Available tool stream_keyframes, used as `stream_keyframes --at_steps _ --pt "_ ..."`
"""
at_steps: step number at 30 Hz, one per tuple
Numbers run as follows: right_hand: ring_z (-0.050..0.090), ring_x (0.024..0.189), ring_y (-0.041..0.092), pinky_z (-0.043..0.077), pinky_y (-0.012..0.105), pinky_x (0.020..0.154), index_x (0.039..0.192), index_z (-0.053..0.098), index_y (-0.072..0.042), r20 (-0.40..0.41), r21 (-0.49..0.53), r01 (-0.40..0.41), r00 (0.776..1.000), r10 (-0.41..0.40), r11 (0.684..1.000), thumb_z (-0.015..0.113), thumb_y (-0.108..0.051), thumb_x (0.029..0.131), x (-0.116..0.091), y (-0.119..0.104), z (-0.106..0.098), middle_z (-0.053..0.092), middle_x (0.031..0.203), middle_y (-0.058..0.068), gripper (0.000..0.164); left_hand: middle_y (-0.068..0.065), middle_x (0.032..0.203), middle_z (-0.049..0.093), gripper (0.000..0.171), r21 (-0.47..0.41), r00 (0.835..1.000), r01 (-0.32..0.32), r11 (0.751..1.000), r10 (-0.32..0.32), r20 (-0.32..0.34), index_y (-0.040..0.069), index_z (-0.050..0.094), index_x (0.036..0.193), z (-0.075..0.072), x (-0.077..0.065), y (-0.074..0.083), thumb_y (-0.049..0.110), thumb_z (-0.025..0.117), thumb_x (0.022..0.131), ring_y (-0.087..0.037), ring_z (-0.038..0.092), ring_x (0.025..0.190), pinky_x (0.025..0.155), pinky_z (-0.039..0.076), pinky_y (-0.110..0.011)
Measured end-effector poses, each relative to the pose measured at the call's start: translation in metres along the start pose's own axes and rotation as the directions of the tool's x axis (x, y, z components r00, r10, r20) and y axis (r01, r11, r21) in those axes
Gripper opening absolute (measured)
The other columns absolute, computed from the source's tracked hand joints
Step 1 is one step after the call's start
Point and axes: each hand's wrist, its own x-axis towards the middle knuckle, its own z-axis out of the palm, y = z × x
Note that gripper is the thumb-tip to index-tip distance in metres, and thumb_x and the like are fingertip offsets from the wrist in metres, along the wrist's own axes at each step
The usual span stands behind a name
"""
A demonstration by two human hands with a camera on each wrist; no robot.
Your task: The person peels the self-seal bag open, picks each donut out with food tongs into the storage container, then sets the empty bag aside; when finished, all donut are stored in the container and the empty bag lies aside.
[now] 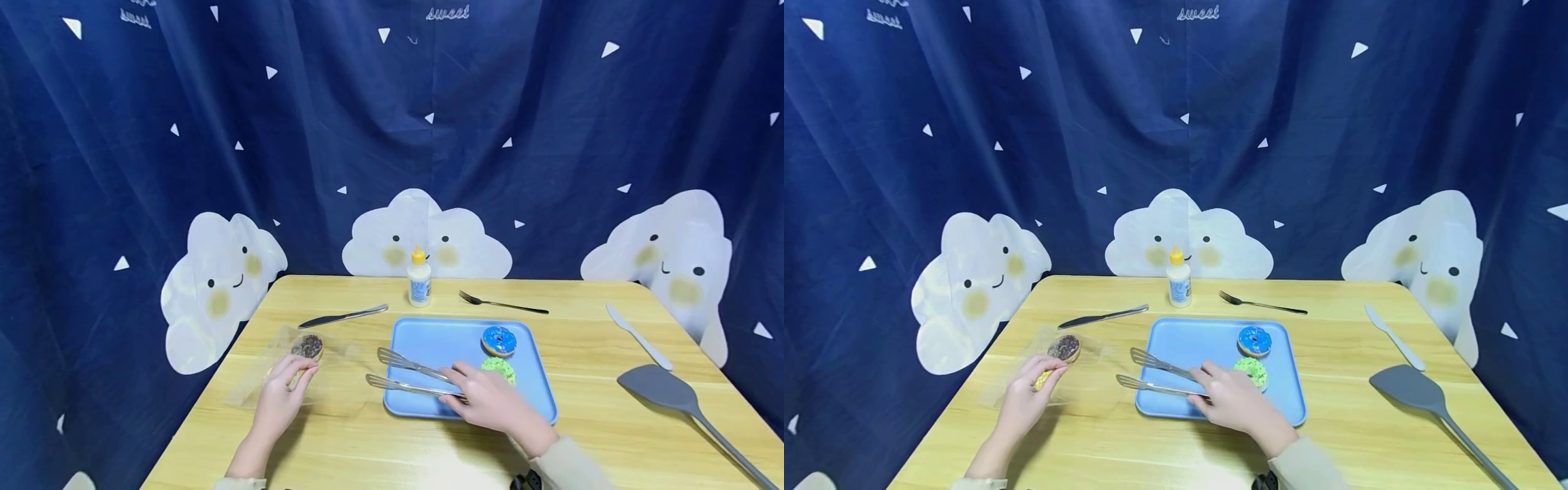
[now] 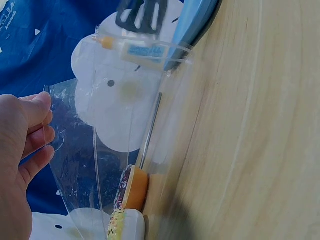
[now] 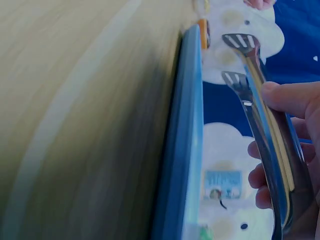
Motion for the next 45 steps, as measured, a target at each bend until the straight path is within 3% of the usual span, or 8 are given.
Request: stream_keyframes --at_steps 6,11,16,23,31,40,45 --pt "0.039 0.055 0.001 0.037 0.014 0.043 0.110 0.065 -0.009 0.014 -0.009 0.051 0.999 -0.051 0.999 0.070 -0.034 0.082 0.017 -0.012 0.017 0.053 0.084 -0.005 0.038 0.000 0.089 0.063 0.017 0.003 1.000 0.013 1.000 -0.013 -0.002 0.008 0.068 0.086 0.001 0.001 0.000 -0.003 0.073 0.074 -0.018 0.057 0.086 0.087 0.040 -0.013" --pt "0.038 0.055 0.003 0.033 0.017 0.040 0.110 0.064 -0.012 0.106 -0.019 -0.002 0.994 0.004 1.000 0.066 -0.037 0.084 0.034 -0.023 0.030 0.049 0.081 -0.006 0.036 0.000 0.089 0.063 0.015 0.003 1.000 0.024 1.000 -0.024 0.009 0.008 0.068 0.087 0.000 0.002 0.001 -0.002 0.073 0.076 -0.018 0.056 0.086 0.087 0.040 -0.013" --pt "0.044 0.059 0.006 0.039 0.019 0.042 0.114 0.062 -0.011 0.180 -0.059 -0.043 0.982 0.053 0.997 0.063 -0.039 0.087 0.055 -0.037 0.041 0.053 0.087 -0.002 0.039 0.000 0.088 0.062 0.015 0.015 1.000 0.006 1.000 -0.006 0.004 0.008 0.068 0.086 0.005 0.001 0.002 -0.001 0.073 0.075 -0.018 0.057 0.084 0.086 0.041 -0.012" --pt "0.052 0.063 0.010 0.043 0.023 0.044 0.111 0.063 -0.009 0.152 -0.145 -0.072 0.984 0.094 0.987 0.064 -0.041 0.086 0.075 -0.056 0.061 0.056 0.088 0.002 0.040 0.002 0.088 0.062 0.014 0.015 1.000 -0.011 1.000 0.011 0.004 0.008 0.068 0.086 0.011 0.000 0.004 0.000 0.073 0.076 -0.016 0.057 0.084 0.084 0.041 -0.012" --pt "0.051 0.059 0.012 0.045 0.024 0.043 0.100 0.063 -0.004 0.085 -0.153 -0.127 0.986 0.141 0.980 0.069 -0.038 0.082 0.092 -0.074 0.074 0.053 0.080 0.003 0.038 0.000 0.087 0.062 0.016 0.031 0.999 -0.036 0.999 0.035 0.014 0.007 0.068 0.086 0.013 -0.001 0.005 -0.002 0.074 0.074 -0.017 0.057 0.083 0.084 0.041 -0.014" --pt "0.057 0.065 0.015 0.048 0.025 0.045 0.101 0.064 -0.003 0.109 -0.172 -0.262 0.953 0.282 0.950 0.067 -0.039 0.083 0.108 -0.091 0.089 0.057 0.083 0.005 0.040 0.001 0.086 0.062 0.014 0.028 0.998 -0.059 0.998 0.059 0.008 0.008 0.068 0.085 0.015 -0.004 0.000 0.001 0.074 0.074 -0.017 0.057 0.081 0.083 0.042 -0.017" --pt "0.057 0.065 0.015 0.047 0.025 0.043 0.101 0.064 -0.003 0.115 -0.154 -0.289 0.944 0.308 0.945 0.068 -0.040 0.083 0.115 -0.096 0.096 0.058 0.086 0.006 0.041 0.001 0.086 0.062 0.015 0.037 0.999 -0.040 0.999 0.039 0.025 0.008 0.068 0.085 0.015 -0.007 0.000 0.000 0.074 0.074 -0.017 0.057 0.081 0.082 0.042 -0.017"
